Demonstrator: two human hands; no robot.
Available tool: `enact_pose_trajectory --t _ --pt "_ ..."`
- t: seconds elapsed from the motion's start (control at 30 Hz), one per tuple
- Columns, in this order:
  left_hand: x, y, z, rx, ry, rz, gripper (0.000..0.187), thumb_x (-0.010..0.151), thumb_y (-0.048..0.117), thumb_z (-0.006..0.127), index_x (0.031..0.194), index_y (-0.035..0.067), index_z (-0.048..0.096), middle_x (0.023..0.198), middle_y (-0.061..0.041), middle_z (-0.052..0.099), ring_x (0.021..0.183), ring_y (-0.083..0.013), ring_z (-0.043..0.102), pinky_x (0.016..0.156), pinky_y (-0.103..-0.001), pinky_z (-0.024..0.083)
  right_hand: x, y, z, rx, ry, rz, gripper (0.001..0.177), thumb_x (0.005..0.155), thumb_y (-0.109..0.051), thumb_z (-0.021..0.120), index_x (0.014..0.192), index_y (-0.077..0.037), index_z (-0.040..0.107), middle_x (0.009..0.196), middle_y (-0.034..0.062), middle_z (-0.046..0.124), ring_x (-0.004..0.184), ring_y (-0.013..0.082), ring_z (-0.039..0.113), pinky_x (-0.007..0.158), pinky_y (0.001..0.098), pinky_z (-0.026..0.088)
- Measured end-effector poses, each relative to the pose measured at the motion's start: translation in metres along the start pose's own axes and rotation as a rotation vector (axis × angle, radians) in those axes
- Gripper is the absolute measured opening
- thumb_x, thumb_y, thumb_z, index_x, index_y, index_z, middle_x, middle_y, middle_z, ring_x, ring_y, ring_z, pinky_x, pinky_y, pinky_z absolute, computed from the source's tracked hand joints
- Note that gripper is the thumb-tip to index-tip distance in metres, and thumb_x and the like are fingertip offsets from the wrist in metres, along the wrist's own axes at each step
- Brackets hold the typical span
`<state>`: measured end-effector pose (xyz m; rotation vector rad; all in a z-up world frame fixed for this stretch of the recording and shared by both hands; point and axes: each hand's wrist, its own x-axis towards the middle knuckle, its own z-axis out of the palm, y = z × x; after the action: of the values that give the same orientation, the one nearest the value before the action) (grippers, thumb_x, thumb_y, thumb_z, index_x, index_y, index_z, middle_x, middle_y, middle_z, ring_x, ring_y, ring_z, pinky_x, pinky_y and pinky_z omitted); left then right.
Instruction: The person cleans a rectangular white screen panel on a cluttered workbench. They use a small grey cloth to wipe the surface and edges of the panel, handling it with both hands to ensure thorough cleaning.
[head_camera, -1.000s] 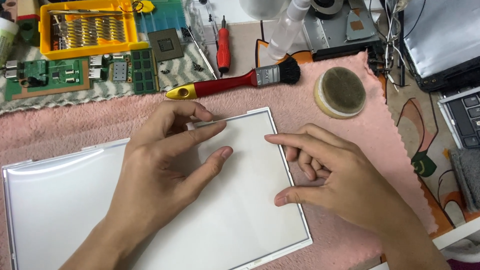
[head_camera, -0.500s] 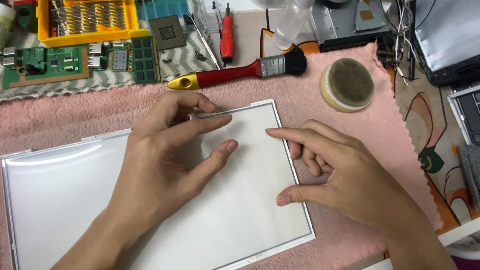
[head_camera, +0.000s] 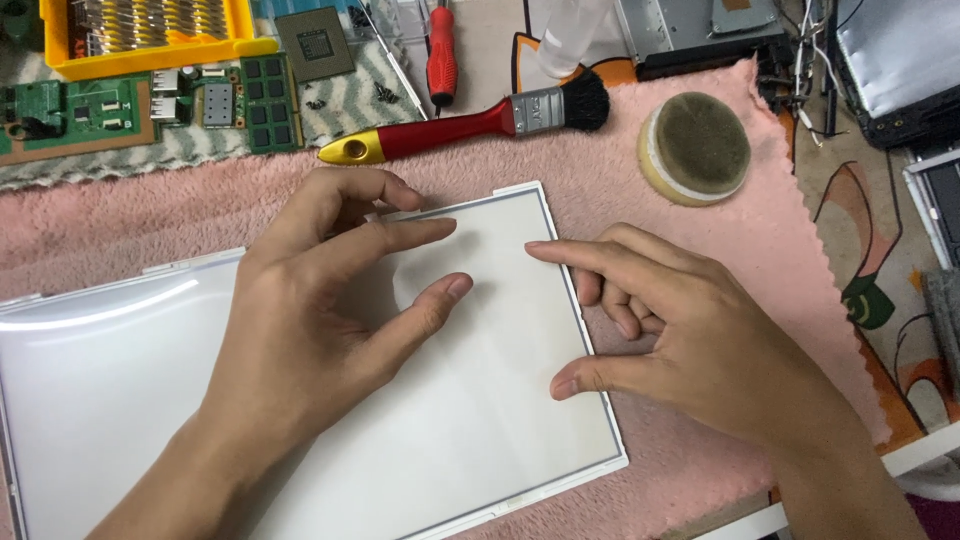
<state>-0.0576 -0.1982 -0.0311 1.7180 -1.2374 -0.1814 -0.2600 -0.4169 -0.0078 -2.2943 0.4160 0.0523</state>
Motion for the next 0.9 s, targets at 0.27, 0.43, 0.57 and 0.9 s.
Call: enact_pose_trajectory --t 0.27,0.43,0.57,0.9 --pt "0.002 0.002 0.000 0.037 -0.004 0.047 0.039 0.100 0.021 0.093 0.132 0.000 0.082 0.132 -0.017 0.068 0.129 -0.0319 0.072 0.111 -0.042 0.060 -0.001 -0.010 0.000 0.003 -0.015 0.113 0.106 0.063 -0.022 0.117 0.161 -0.032 0.078 0.100 -0.0062 0.062 0.072 0.0146 0.046 0.067 0.0275 0.052" --pt "0.003 0.005 0.001 0.092 -0.004 0.066 0.064 0.092 0.034 0.103 0.140 0.001 0.077 0.137 -0.017 0.073 0.130 -0.0328 0.074 0.115 -0.045 0.059 -0.001 -0.009 0.000 -0.017 -0.001 0.015 0.108 0.062 -0.022 0.117 0.162 -0.027 0.075 0.101 -0.0056 0.061 0.073 0.0134 0.047 0.065 0.0270 0.051" --pt "0.006 0.008 -0.007 0.026 -0.014 -0.037 0.045 0.101 0.025 0.091 0.137 0.002 0.078 0.132 -0.012 0.080 0.119 -0.0236 0.075 0.105 -0.035 0.059 -0.003 -0.018 -0.001 0.054 0.003 0.243 0.114 0.061 -0.015 0.117 0.166 -0.034 0.076 0.107 -0.0061 0.066 0.071 0.0142 0.048 0.070 0.0265 0.055" --pt "0.004 0.000 -0.011 -0.220 0.066 -0.182 0.030 0.112 0.017 0.074 0.139 0.005 0.080 0.134 -0.010 0.085 0.124 -0.0187 0.078 0.099 -0.028 0.061 -0.017 0.043 -0.009 0.903 -0.223 -0.063 0.095 0.111 -0.049 0.073 0.182 -0.004 0.029 0.163 0.0325 0.070 0.143 0.0426 0.076 0.106 0.0534 0.068"
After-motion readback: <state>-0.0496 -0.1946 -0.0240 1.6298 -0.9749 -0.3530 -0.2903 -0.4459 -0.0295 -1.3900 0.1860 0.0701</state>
